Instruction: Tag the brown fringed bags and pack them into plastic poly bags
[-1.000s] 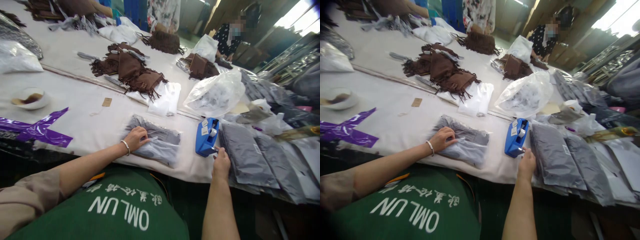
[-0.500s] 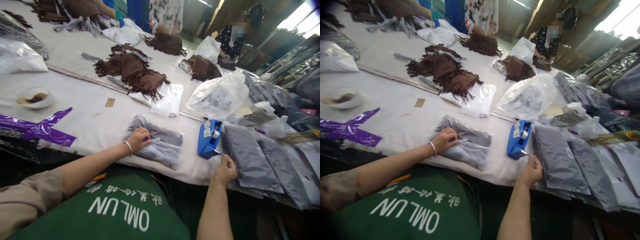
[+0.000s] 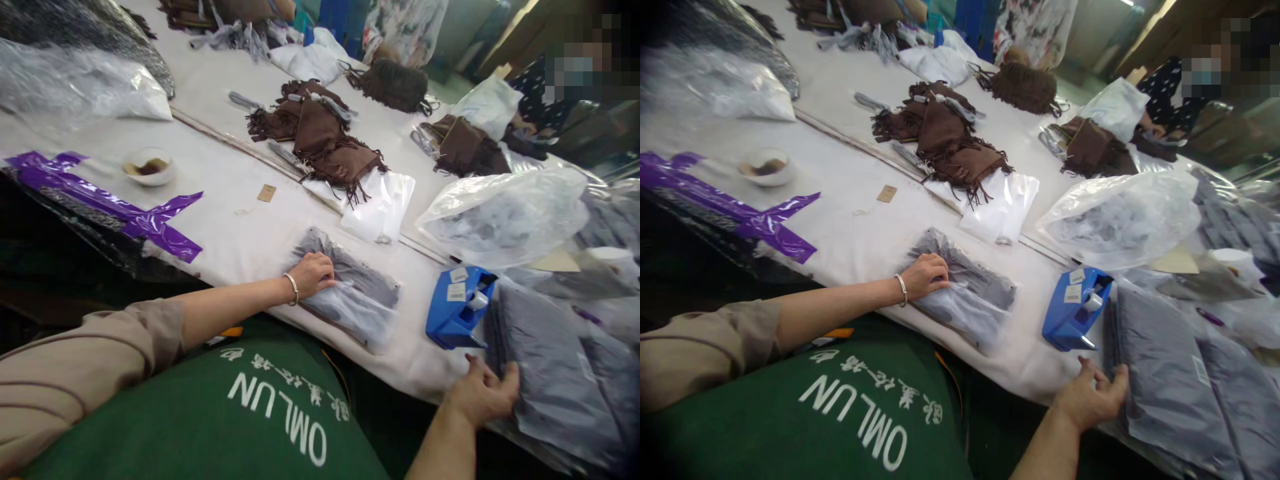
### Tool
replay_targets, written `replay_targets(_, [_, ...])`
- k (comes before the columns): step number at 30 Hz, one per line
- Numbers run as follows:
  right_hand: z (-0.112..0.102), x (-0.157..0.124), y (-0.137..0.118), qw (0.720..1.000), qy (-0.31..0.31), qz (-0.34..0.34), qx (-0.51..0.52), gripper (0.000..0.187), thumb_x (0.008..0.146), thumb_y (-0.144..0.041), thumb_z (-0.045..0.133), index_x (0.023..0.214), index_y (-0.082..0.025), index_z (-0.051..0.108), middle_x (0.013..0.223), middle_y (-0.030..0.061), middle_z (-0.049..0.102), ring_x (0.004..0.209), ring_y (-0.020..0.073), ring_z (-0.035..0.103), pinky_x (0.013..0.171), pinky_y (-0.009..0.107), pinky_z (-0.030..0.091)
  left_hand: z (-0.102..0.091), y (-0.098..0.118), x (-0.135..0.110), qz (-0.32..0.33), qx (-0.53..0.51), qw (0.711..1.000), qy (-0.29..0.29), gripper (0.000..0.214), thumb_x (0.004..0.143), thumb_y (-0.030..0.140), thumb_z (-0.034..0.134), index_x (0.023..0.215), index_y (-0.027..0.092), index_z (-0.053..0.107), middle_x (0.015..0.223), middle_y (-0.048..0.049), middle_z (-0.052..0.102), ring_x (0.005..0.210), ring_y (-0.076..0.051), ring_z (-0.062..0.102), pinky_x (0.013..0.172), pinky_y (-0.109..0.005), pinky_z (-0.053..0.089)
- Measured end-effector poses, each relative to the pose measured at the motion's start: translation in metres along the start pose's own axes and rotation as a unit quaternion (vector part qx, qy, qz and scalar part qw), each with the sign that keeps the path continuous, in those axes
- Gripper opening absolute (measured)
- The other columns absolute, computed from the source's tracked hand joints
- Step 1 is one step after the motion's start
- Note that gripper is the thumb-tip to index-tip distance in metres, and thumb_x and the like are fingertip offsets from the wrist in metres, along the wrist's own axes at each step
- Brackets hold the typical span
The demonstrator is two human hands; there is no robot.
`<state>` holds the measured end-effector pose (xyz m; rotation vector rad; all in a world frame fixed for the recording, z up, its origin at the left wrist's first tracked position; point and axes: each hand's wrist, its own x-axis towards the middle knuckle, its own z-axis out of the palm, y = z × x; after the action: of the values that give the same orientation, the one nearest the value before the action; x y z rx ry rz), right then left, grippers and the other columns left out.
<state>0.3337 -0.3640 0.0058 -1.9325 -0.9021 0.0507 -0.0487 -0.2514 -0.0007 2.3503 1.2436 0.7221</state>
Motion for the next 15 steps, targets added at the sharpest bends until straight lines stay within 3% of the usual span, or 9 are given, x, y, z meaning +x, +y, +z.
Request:
replay_targets(3, [0.003,-0.008,-0.025,0.999,0.007,-0.041,-0.007,0.076,0.076,-0.044,0.065,0.138,-0.011,0.037,0.085,0.0096,0.067,0.080,0.0259,0.066,0.086,0.049,0.050,0.000,0.000,-0.001,-0.008,-0.005,1.000,-0.002,0.020,0.085,0.036,0.064,0.079,0.017,0.063,0.093,-0.0032,0.062,0.096,-0.019,0.051,0.086,-0.033,0.034])
replay_targets(5, [0.015,-0.021,-0.057,0.986,-0.118,-0.119,-0.001,0.074,0.079,-0.044,0.063,0.140,-0.015,0.034,0.086,0.0052,0.067,0.087,0.0228,0.064,0.094,0.049,0.044,0.000,0.000,0.000,-0.006,-0.004,1.000,-0.007,0.021,0.085,0.036,0.063,0.078,0.016,0.063,0.094,-0.0036,0.062,0.097,-0.020,0.050,0.086,-0.033,0.034])
replay_targets(6, [0.025,-0.027,-0.075,0.965,-0.204,-0.163,0.002,0.070,0.081,-0.044,0.062,0.140,-0.018,0.034,0.087,0.0032,0.066,0.090,0.0213,0.063,0.098,0.048,0.041,0.000,-0.001,0.000,-0.007,-0.001,1.000,-0.009,0.021,0.086,0.036,0.063,0.078,0.016,0.063,0.094,-0.0038,0.061,0.097,-0.020,0.050,0.086,-0.033,0.034])
replay_targets(8, [0.050,-0.035,-0.109,0.894,-0.378,-0.242,0.010,0.065,0.086,-0.040,0.057,0.142,-0.022,0.031,0.088,0.0006,0.065,0.093,0.0185,0.061,0.101,0.044,0.039,0.000,-0.001,0.000,-0.008,0.010,1.000,-0.013,0.021,0.087,0.035,0.062,0.079,0.016,0.063,0.094,-0.0045,0.061,0.096,-0.020,0.049,0.085,-0.033,0.034])
replay_targets(10, [0.078,-0.036,-0.135,0.809,-0.490,-0.325,-0.016,0.061,0.088,-0.035,0.053,0.144,-0.026,0.028,0.088,-0.0001,0.064,0.093,0.0178,0.059,0.100,0.042,0.038,0.001,0.000,0.000,-0.004,0.026,1.000,-0.016,0.022,0.088,0.035,0.059,0.081,0.015,0.063,0.095,-0.0054,0.061,0.095,-0.020,0.049,0.084,-0.033,0.034])
replay_targets(12, [0.103,-0.032,-0.150,0.741,-0.536,-0.397,-0.073,0.063,0.088,-0.031,0.054,0.144,-0.028,0.026,0.086,-0.0001,0.064,0.091,0.0192,0.057,0.097,0.041,0.038,0.001,0.000,-0.001,0.006,0.047,0.999,-0.016,0.023,0.090,0.036,0.056,0.084,0.014,0.062,0.096,-0.0063,0.060,0.095,-0.020,0.048,0.084,-0.033,0.034])
replay_targets(15, [0.125,-0.026,-0.158,0.690,-0.546,-0.450,-0.154,0.068,0.085,-0.028,0.059,0.144,-0.030,0.025,0.082,-0.0001,0.064,0.086,0.0203,0.057,0.092,0.040,0.038,0.002,0.002,-0.003,0.019,0.076,0.997,-0.010,0.026,0.091,0.038,0.053,0.087,0.014,0.061,0.096,-0.0070,0.059,0.095,-0.021,0.047,0.084,-0.034,0.034])
